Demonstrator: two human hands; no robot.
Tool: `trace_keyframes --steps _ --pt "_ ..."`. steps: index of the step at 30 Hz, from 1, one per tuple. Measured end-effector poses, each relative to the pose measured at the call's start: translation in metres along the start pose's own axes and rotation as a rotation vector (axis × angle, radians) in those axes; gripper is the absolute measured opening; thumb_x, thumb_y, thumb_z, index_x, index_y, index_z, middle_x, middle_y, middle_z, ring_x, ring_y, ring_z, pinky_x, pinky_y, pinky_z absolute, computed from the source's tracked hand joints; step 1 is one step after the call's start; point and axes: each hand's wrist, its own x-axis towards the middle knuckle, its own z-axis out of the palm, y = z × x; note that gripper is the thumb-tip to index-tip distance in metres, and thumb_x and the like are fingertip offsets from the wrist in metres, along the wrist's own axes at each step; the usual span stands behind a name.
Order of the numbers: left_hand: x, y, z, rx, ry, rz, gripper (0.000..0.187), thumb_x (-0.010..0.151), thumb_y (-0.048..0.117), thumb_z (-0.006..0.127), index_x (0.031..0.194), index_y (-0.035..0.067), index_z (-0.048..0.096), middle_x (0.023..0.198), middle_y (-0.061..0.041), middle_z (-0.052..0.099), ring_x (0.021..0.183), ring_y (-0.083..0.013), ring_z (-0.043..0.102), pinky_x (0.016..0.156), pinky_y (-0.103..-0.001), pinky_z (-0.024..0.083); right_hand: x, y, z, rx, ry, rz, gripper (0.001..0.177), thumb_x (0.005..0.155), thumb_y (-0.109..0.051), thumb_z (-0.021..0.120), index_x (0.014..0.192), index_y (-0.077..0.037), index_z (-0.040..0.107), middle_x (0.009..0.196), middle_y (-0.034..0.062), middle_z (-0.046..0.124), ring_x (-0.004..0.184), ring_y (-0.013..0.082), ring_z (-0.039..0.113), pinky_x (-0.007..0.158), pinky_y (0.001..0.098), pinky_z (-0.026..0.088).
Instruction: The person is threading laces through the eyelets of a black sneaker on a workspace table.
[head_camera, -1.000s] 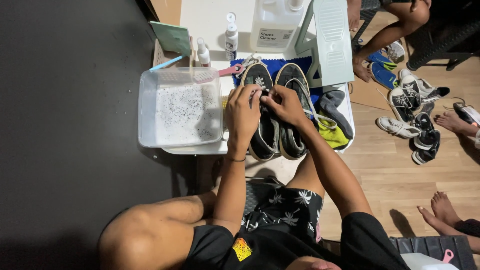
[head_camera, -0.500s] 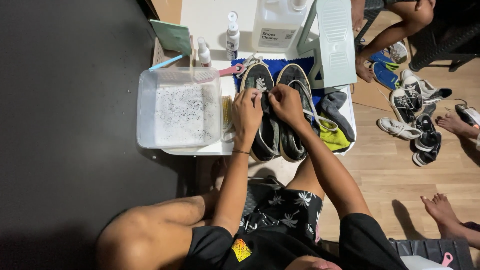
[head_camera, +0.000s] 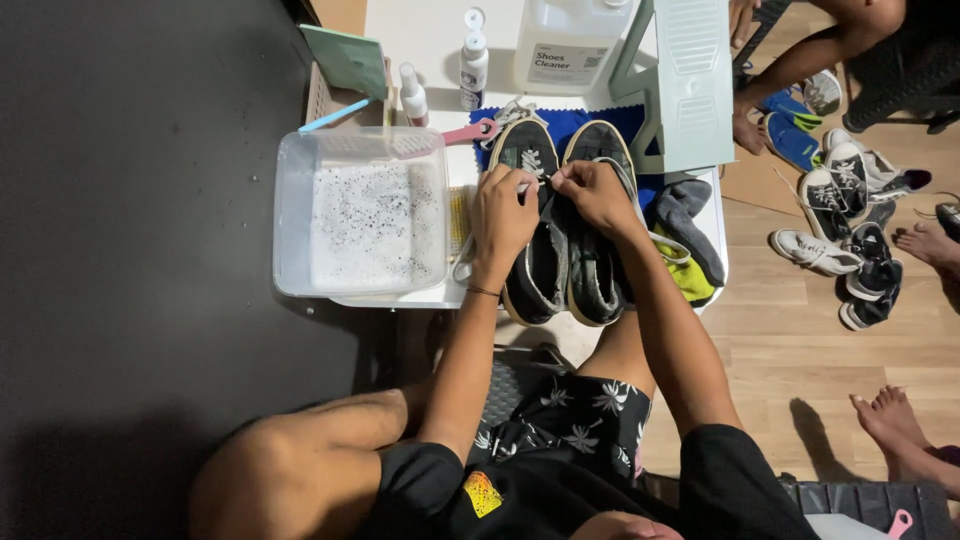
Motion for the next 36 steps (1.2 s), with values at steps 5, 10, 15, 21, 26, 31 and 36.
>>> trace_keyframes --steps 5,10,15,21,26,31,36 --pt "0.003 0.0 -0.001 -0.026 -0.03 0.007 0.005 0.088 0.007 0.068 0.083 0.009 0.069 0.081 -0.009 0.06 0.084 -0.0337 0.064 0.071 -0.042 0.055 -0.005 -0.007 -0.002 0.033 -0.002 0.028 0.017 0.095 -0.02 0.071 0.098 -0.004 0.075 0.075 0.0037 0.064 0.072 0.0121 0.057 0.065 0.0274 0.044" --pt "0.005 -0.003 0.002 -0.029 -0.07 0.006 0.008 0.09 0.007 0.067 0.083 0.009 0.07 0.081 -0.008 0.061 0.083 -0.0304 0.063 0.072 -0.04 0.055 -0.004 -0.008 0.0 0.058 0.006 0.046 0.017 0.094 -0.021 0.072 0.098 -0.005 0.074 0.074 0.0018 0.062 0.07 0.0104 0.055 0.062 0.025 0.042" --pt "0.003 -0.006 0.004 -0.021 -0.082 -0.005 0.005 0.088 0.009 0.068 0.083 0.01 0.07 0.082 -0.008 0.061 0.087 -0.0307 0.064 0.074 -0.042 0.056 -0.007 -0.012 0.002 0.083 0.025 0.037 0.016 0.094 -0.02 0.073 0.098 -0.005 0.075 0.073 0.002 0.062 0.068 0.0089 0.055 0.061 0.0234 0.041" --pt "0.002 -0.008 0.006 -0.02 -0.081 -0.025 0.004 0.087 0.012 0.068 0.084 0.014 0.071 0.083 -0.005 0.063 0.09 -0.029 0.065 0.078 -0.043 0.057 -0.01 -0.016 0.003 0.117 0.048 0.023 0.014 0.095 -0.018 0.073 0.098 -0.005 0.075 0.072 0.0021 0.062 0.067 0.0077 0.056 0.059 0.0221 0.042" --pt "0.002 -0.013 0.008 -0.011 -0.073 -0.023 0.004 0.086 0.014 0.069 0.084 0.015 0.072 0.083 -0.004 0.064 0.09 -0.0291 0.065 0.079 -0.043 0.058 -0.006 -0.004 0.004 0.158 0.053 0.007 0.017 0.099 -0.021 0.071 0.099 -0.005 0.074 0.073 0.0023 0.062 0.068 0.008 0.055 0.061 0.0228 0.042" --pt "0.003 -0.011 0.007 0.004 -0.08 -0.037 0.007 0.086 0.012 0.07 0.084 0.018 0.074 0.082 -0.002 0.065 0.091 -0.0285 0.066 0.085 -0.043 0.057 -0.009 -0.003 0.007 0.082 0.079 -0.074 0.011 0.095 -0.013 0.074 0.102 -0.004 0.074 0.076 0.0048 0.067 0.07 0.0098 0.06 0.062 0.0237 0.047" --pt "0.003 -0.01 0.011 0.03 -0.089 -0.077 0.006 0.086 0.014 0.07 0.084 0.018 0.074 0.082 -0.002 0.065 0.092 -0.028 0.066 0.089 -0.043 0.056 -0.009 0.001 0.009 0.064 0.082 -0.111 0.012 0.094 -0.01 0.075 0.105 -0.005 0.074 0.077 0.0061 0.068 0.071 0.0094 0.061 0.062 0.024 0.049"
